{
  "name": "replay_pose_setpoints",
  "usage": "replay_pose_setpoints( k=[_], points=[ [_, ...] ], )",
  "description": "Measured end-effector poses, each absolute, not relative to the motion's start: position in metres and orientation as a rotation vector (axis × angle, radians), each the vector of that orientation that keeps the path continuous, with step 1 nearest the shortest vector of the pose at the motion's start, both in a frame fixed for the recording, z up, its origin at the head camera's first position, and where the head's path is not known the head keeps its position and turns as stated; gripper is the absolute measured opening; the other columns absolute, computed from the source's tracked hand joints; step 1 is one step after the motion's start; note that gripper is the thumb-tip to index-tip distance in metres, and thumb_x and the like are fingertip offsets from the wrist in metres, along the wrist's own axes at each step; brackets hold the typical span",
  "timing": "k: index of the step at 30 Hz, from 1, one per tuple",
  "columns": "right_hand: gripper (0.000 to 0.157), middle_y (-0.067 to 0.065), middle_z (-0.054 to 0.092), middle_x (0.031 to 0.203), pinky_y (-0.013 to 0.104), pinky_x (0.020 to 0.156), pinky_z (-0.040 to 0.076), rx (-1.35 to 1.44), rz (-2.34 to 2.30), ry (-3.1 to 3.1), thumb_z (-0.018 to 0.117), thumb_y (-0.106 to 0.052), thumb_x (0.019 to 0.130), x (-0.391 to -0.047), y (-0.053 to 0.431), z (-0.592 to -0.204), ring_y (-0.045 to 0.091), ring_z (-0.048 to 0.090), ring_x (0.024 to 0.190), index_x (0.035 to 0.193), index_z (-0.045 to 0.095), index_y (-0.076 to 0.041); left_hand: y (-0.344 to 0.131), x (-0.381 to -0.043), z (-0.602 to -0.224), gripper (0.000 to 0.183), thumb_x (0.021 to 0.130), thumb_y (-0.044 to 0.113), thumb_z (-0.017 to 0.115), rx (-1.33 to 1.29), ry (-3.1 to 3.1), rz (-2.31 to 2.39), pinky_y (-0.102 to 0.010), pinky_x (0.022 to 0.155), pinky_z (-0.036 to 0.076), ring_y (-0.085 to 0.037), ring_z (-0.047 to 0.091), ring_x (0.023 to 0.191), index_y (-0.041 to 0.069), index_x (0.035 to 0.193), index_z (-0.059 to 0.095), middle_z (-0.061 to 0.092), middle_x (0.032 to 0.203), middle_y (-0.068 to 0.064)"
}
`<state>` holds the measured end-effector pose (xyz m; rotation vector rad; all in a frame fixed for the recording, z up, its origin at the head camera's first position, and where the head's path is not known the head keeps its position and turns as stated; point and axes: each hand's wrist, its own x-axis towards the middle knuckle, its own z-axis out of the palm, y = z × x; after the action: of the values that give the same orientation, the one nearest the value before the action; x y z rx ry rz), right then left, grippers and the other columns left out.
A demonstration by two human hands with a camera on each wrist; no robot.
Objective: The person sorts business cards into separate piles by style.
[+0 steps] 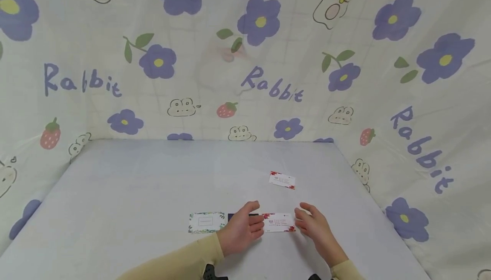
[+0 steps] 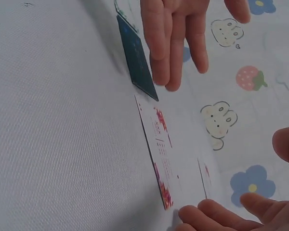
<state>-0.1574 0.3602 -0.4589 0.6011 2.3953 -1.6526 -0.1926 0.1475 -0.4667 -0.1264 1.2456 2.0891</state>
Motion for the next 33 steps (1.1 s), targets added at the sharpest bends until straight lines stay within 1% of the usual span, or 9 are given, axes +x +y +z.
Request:
replay_pose_setpoints(
  k=[3, 6, 9, 12, 16, 20, 23, 26, 33],
  points=[
    [0.072, 0.030, 0.043, 0.145, 0.044, 0.104, 0.047, 0.608, -1.686, 2.392, 0.048, -0.044, 0.099, -0.153, 0.364, -0.458, 0.032, 0.057, 0.124, 0.150, 0.024, 0.000, 0.130, -0.196, -0.463, 0.074, 0.100, 0.042, 0.045, -0.074, 1.241, 2.121, -0.053, 0.117, 0.027, -0.049, 0.023, 0.143, 0.001, 0.154, 0.016, 0.022, 0.153, -0.037],
    [0.069, 0.030, 0.042, 0.146, 0.043, 0.104, 0.048, 0.603, -1.713, 2.384, 0.045, -0.042, 0.101, -0.148, 0.369, -0.456, 0.032, 0.056, 0.126, 0.151, 0.023, 0.001, 0.107, -0.201, -0.460, 0.071, 0.101, 0.041, 0.042, -0.035, 1.285, 2.129, -0.052, 0.116, 0.029, -0.048, 0.025, 0.143, 0.002, 0.154, 0.015, 0.023, 0.154, -0.035],
    [0.067, 0.030, 0.040, 0.147, 0.040, 0.101, 0.050, 0.617, -1.716, 2.378, 0.042, -0.042, 0.103, -0.144, 0.374, -0.454, 0.031, 0.057, 0.125, 0.151, 0.022, 0.000, 0.082, -0.207, -0.461, 0.066, 0.104, 0.038, 0.036, 0.023, 1.332, 2.121, -0.052, 0.117, 0.028, -0.048, 0.024, 0.143, 0.003, 0.155, 0.014, 0.022, 0.154, -0.035],
    [0.067, 0.030, 0.036, 0.149, 0.039, 0.099, 0.052, 0.632, -1.720, 2.362, 0.037, -0.042, 0.104, -0.139, 0.379, -0.452, 0.030, 0.057, 0.124, 0.152, 0.019, 0.000, 0.057, -0.212, -0.464, 0.065, 0.104, 0.037, 0.034, 0.067, 1.343, 2.105, -0.052, 0.118, 0.026, -0.048, 0.022, 0.145, 0.002, 0.155, 0.013, 0.020, 0.155, -0.035],
    [0.070, 0.030, 0.033, 0.151, 0.038, 0.098, 0.052, 0.654, -1.759, 2.308, 0.035, -0.045, 0.104, -0.133, 0.387, -0.451, 0.025, 0.059, 0.121, 0.153, 0.014, 0.000, 0.024, -0.217, -0.468, 0.065, 0.104, 0.037, 0.035, 0.091, 1.343, 2.104, -0.051, 0.119, 0.023, -0.046, 0.020, 0.146, 0.003, 0.154, 0.011, 0.016, 0.157, -0.034],
    [0.072, 0.029, 0.031, 0.153, 0.036, 0.095, 0.054, 0.658, -1.800, 2.269, 0.035, -0.046, 0.104, -0.126, 0.395, -0.450, 0.017, 0.062, 0.115, 0.153, 0.012, 0.000, -0.001, -0.220, -0.467, 0.065, 0.104, 0.037, 0.034, 0.097, 1.371, 2.121, -0.051, 0.119, 0.023, -0.046, 0.020, 0.146, 0.003, 0.154, 0.010, 0.015, 0.157, -0.033],
    [0.073, 0.027, 0.033, 0.152, 0.034, 0.093, 0.054, 0.656, -1.829, 2.254, 0.036, -0.046, 0.104, -0.122, 0.400, -0.449, 0.011, 0.064, 0.110, 0.154, 0.011, 0.000, -0.014, -0.222, -0.465, 0.064, 0.104, 0.036, 0.033, 0.077, 1.372, 2.152, -0.051, 0.119, 0.023, -0.046, 0.021, 0.146, 0.003, 0.155, 0.010, 0.016, 0.157, -0.032],
    [0.073, 0.025, 0.038, 0.150, 0.032, 0.091, 0.055, 0.669, -1.845, 2.243, 0.037, -0.047, 0.103, -0.120, 0.402, -0.449, 0.008, 0.065, 0.105, 0.154, 0.012, -0.001, -0.022, -0.224, -0.464, 0.064, 0.104, 0.035, 0.034, 0.034, 1.357, 2.201, -0.051, 0.119, 0.024, -0.046, 0.022, 0.145, 0.002, 0.154, 0.011, 0.018, 0.157, -0.032],
    [0.071, 0.022, 0.044, 0.146, 0.032, 0.090, 0.055, 0.690, -1.856, 2.214, 0.038, -0.046, 0.103, -0.118, 0.402, -0.451, 0.008, 0.065, 0.103, 0.154, 0.014, -0.002, -0.030, -0.226, -0.465, 0.064, 0.103, 0.034, 0.036, -0.020, 1.358, 2.243, -0.050, 0.118, 0.027, -0.044, 0.027, 0.144, 0.003, 0.154, 0.015, 0.022, 0.156, -0.031]
  ],
)
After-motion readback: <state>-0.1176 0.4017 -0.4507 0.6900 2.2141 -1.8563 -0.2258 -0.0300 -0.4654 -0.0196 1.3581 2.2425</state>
